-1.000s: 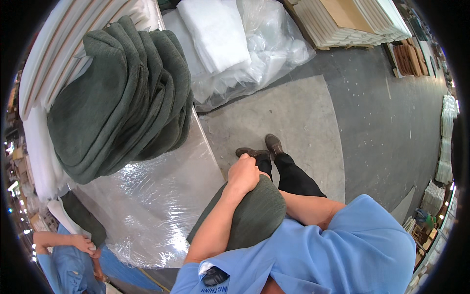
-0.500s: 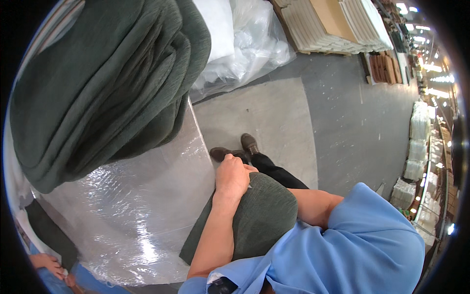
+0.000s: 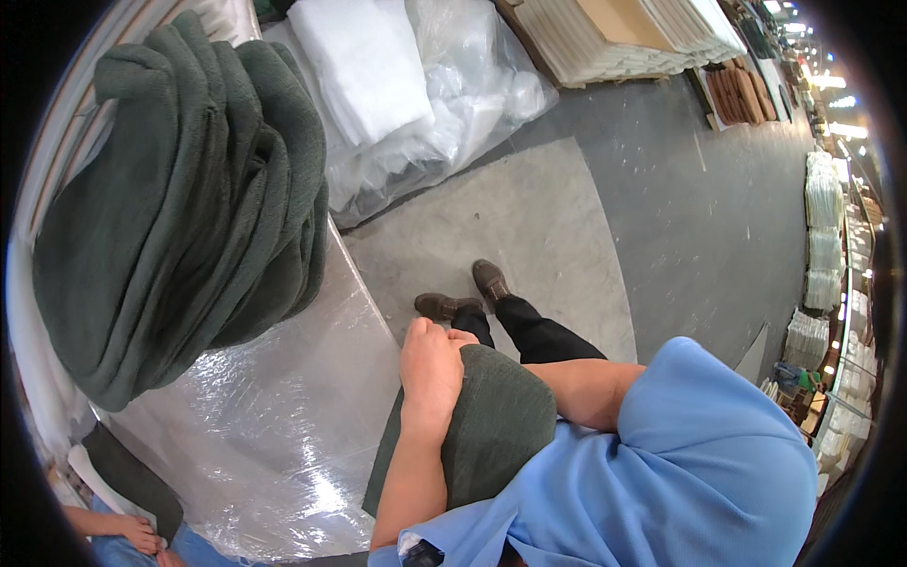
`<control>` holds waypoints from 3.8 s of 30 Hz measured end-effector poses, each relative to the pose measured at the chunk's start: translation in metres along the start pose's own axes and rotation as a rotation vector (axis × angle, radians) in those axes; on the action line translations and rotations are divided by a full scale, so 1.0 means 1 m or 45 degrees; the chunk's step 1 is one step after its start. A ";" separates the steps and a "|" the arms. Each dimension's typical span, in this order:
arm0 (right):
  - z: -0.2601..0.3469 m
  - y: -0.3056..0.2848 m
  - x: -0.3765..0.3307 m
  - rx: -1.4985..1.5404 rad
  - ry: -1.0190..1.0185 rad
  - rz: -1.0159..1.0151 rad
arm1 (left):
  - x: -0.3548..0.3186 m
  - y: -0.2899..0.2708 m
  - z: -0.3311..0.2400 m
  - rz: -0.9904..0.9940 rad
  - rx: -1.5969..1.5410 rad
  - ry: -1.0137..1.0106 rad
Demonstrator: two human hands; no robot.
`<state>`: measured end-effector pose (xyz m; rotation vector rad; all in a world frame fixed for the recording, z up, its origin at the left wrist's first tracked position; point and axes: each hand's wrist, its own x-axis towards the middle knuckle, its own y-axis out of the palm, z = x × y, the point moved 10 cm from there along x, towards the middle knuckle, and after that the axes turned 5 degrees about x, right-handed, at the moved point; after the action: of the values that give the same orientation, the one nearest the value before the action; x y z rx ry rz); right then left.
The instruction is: The person inserts white foam pads into green fabric covers at a workbench, folds and smooths the edges, and stacks the finished cushions. A coworker performs the same task across the table.
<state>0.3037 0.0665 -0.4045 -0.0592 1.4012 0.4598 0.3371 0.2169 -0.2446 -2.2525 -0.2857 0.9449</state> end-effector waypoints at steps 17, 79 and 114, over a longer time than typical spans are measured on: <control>0.032 0.003 -0.008 -0.457 -0.149 0.091 | -0.016 -0.007 0.000 -0.151 -0.085 0.088; 0.021 0.318 -0.156 -1.835 0.054 0.481 | -0.339 0.012 0.214 -0.716 -0.721 -1.306; 0.002 0.323 -0.126 -1.844 -0.116 0.644 | -0.368 0.041 0.218 -1.077 -0.689 -1.346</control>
<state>0.1821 0.3261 -0.2097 -0.8471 0.7222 1.7935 -0.0803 0.1355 -0.1806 -1.4854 -1.9438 1.5475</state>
